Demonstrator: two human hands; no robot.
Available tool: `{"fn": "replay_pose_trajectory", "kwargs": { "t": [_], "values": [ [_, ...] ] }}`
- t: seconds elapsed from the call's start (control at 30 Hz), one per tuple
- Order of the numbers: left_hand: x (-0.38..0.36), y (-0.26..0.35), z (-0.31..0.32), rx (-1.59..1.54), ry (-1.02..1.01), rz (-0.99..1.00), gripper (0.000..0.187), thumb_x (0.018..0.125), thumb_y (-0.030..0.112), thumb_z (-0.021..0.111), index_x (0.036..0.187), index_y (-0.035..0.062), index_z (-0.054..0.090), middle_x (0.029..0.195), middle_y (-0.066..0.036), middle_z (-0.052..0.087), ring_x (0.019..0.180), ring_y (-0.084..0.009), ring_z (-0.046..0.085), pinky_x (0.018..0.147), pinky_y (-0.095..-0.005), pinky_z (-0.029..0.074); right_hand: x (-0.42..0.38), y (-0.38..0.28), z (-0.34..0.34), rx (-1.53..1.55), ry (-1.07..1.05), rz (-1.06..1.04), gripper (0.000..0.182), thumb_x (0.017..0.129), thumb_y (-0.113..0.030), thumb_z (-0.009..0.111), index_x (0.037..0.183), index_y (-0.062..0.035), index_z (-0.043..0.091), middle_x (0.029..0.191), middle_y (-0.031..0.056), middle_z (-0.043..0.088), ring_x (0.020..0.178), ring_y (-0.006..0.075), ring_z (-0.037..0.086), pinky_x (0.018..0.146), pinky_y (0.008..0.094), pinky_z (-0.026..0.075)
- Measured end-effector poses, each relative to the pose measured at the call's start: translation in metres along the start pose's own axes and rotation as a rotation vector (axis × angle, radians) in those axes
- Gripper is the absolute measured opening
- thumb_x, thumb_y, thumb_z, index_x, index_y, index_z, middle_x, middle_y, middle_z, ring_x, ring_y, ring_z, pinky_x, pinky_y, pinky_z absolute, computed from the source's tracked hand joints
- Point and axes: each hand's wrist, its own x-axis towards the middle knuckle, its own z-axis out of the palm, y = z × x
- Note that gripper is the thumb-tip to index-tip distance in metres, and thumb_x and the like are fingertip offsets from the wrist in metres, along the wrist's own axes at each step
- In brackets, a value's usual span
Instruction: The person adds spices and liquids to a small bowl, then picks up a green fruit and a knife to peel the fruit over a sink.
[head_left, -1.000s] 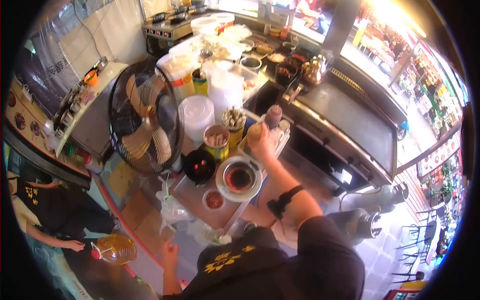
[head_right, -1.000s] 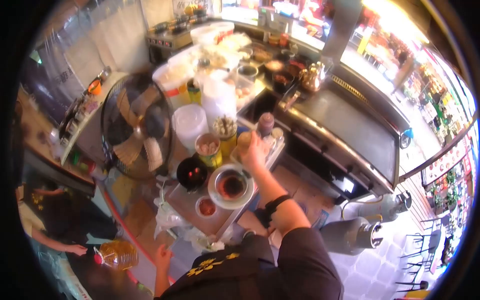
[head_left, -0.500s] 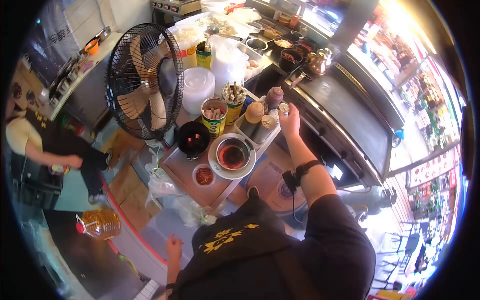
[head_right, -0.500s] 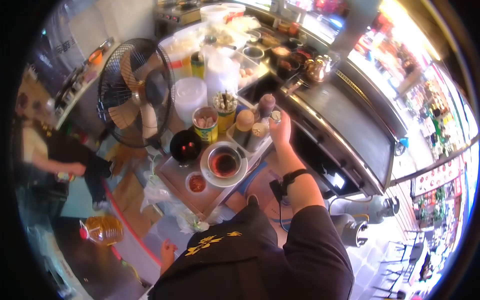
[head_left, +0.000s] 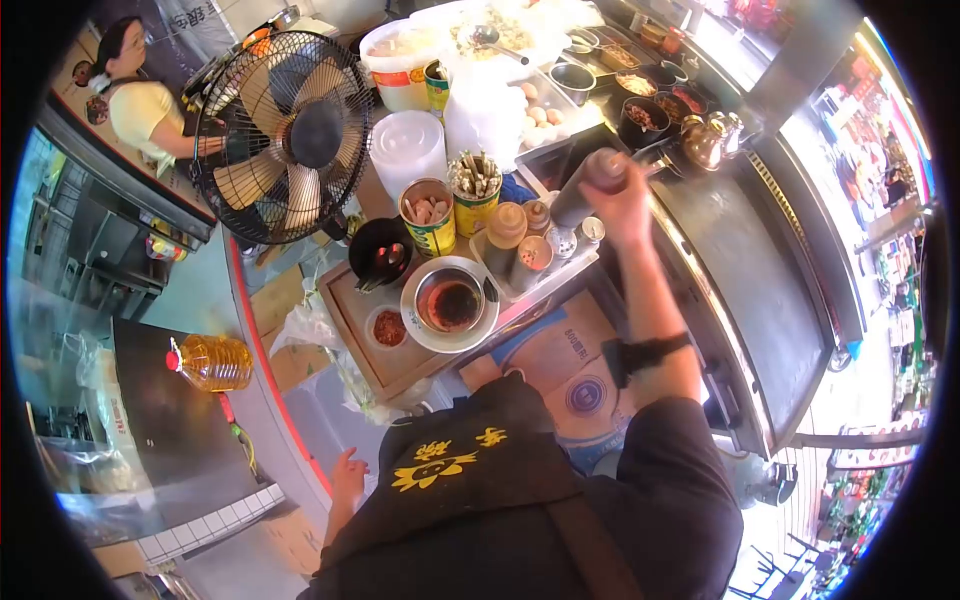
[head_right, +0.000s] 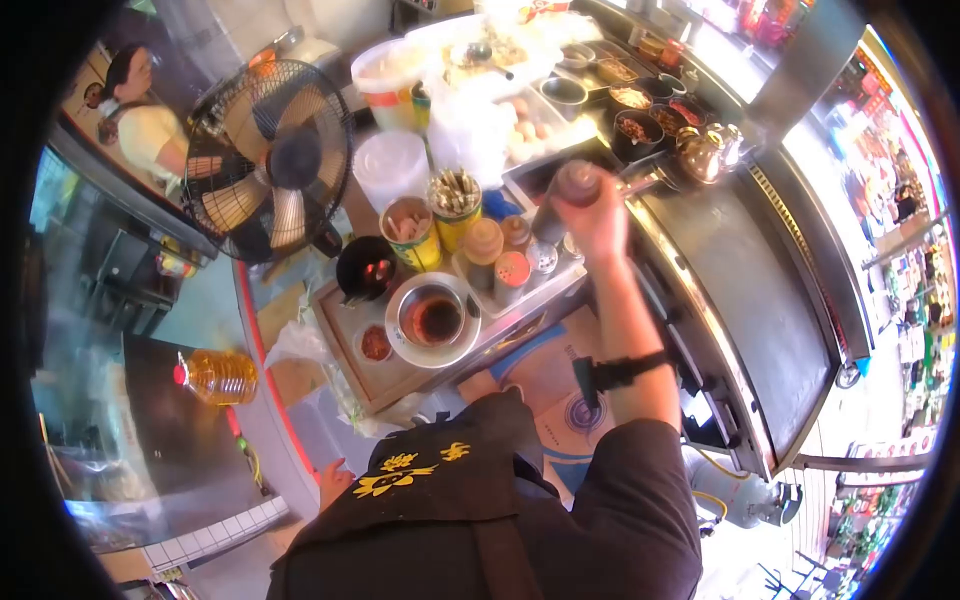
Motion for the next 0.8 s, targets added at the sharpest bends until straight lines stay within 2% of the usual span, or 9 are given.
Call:
{"fn": "replay_pose_trajectory", "kwargs": {
  "t": [0.07,0.2,0.3,0.4,0.47,0.5,0.6,0.67,0.8],
  "values": [
    [0.002,-0.004,-0.003,0.003,-0.032,-0.011,0.042,0.086,0.012,0.053,0.127,0.0041,0.049,0.082,-0.010,0.065,0.073,-0.0169,0.064,0.071,-0.0299,0.050,0.011,-0.056,-0.045,0.146,-0.098,-0.189,0.062,0.066,-0.004,0.080,0.120,0.0004,0.051,0.109,0.0117,0.062,0.100,0.0206,0.060,0.086,0.0327,0.050],
    [0.041,-0.023,-0.016,0.200,-0.076,0.122,0.042,0.087,0.014,0.053,0.128,0.0063,0.050,0.084,-0.010,0.066,0.074,-0.0165,0.064,0.070,-0.0311,0.050,0.004,-0.139,-0.082,0.507,-0.016,-0.573,0.074,0.073,-0.021,0.080,0.130,0.0033,0.040,0.112,0.0133,0.059,0.101,0.0222,0.060,0.087,0.0324,0.049],
    [0.090,-0.060,-0.017,0.062,-0.070,0.124,0.040,0.088,0.016,0.054,0.127,0.0074,0.052,0.085,-0.009,0.066,0.075,-0.0165,0.064,0.072,-0.0315,0.050,-0.052,-0.161,-0.064,0.530,-0.191,-0.335,0.085,0.067,-0.036,0.082,0.129,0.0039,0.039,0.113,0.0132,0.057,0.098,0.0235,0.060,0.085,0.0351,0.049],
    [0.091,-0.033,-0.029,-0.018,-0.084,0.146,0.040,0.088,0.015,0.055,0.127,0.0088,0.052,0.085,-0.010,0.066,0.076,-0.0165,0.065,0.074,-0.0303,0.051,-0.115,-0.166,-0.029,0.433,-0.663,-0.086,0.087,0.063,-0.029,0.084,0.131,0.0012,0.039,0.117,0.0112,0.054,0.107,0.0205,0.053,0.094,0.0362,0.043],
    [0.095,-0.036,-0.037,-0.050,-0.070,0.114,0.040,0.087,0.014,0.056,0.127,0.0068,0.052,0.085,-0.010,0.066,0.075,-0.0168,0.065,0.072,-0.0304,0.051,-0.144,-0.174,0.005,0.160,-1.035,0.094,0.085,0.061,-0.017,0.079,0.134,-0.0006,0.039,0.117,0.0141,0.056,0.107,0.0231,0.055,0.094,0.0371,0.044],
    [0.094,-0.044,-0.039,-0.048,-0.079,0.121,0.040,0.087,0.012,0.056,0.126,0.0048,0.051,0.084,-0.011,0.065,0.073,-0.0171,0.065,0.071,-0.0305,0.051,-0.156,-0.165,0.025,0.021,-1.175,0.103,0.077,0.061,-0.016,0.079,0.129,-0.0005,0.043,0.124,0.0118,0.052,0.114,0.0199,0.050,0.097,0.0360,0.039],
    [0.097,-0.075,-0.042,-0.046,-0.089,0.092,0.039,0.087,0.013,0.056,0.125,0.0054,0.052,0.085,-0.012,0.065,0.073,-0.0175,0.065,0.071,-0.0307,0.051,-0.166,-0.180,0.078,-0.471,-1.493,0.172,0.078,0.063,-0.026,0.077,0.128,-0.0007,0.044,0.114,0.0208,0.059,0.106,0.0291,0.059,0.092,0.0376,0.045],
    [0.094,-0.095,-0.042,-0.074,-0.103,0.040,0.038,0.087,0.012,0.055,0.125,0.0047,0.052,0.085,-0.012,0.065,0.073,-0.0175,0.065,0.070,-0.0307,0.051,-0.166,-0.167,0.113,-0.743,-1.598,0.028,0.080,0.062,-0.034,0.075,0.129,-0.0030,0.044,0.110,0.0228,0.061,0.101,0.0345,0.061,0.087,0.0403,0.048],
    [0.086,-0.153,-0.032,-0.122,-0.116,-0.037,0.037,0.088,0.013,0.053,0.124,0.0047,0.051,0.088,-0.012,0.065,0.074,-0.0182,0.066,0.069,-0.0316,0.052,-0.172,-0.163,0.175,-1.044,-1.632,-0.229,0.081,0.062,-0.031,0.076,0.130,-0.0032,0.043,0.112,0.0206,0.062,0.103,0.0343,0.061,0.086,0.0405,0.049]
  ]
}}
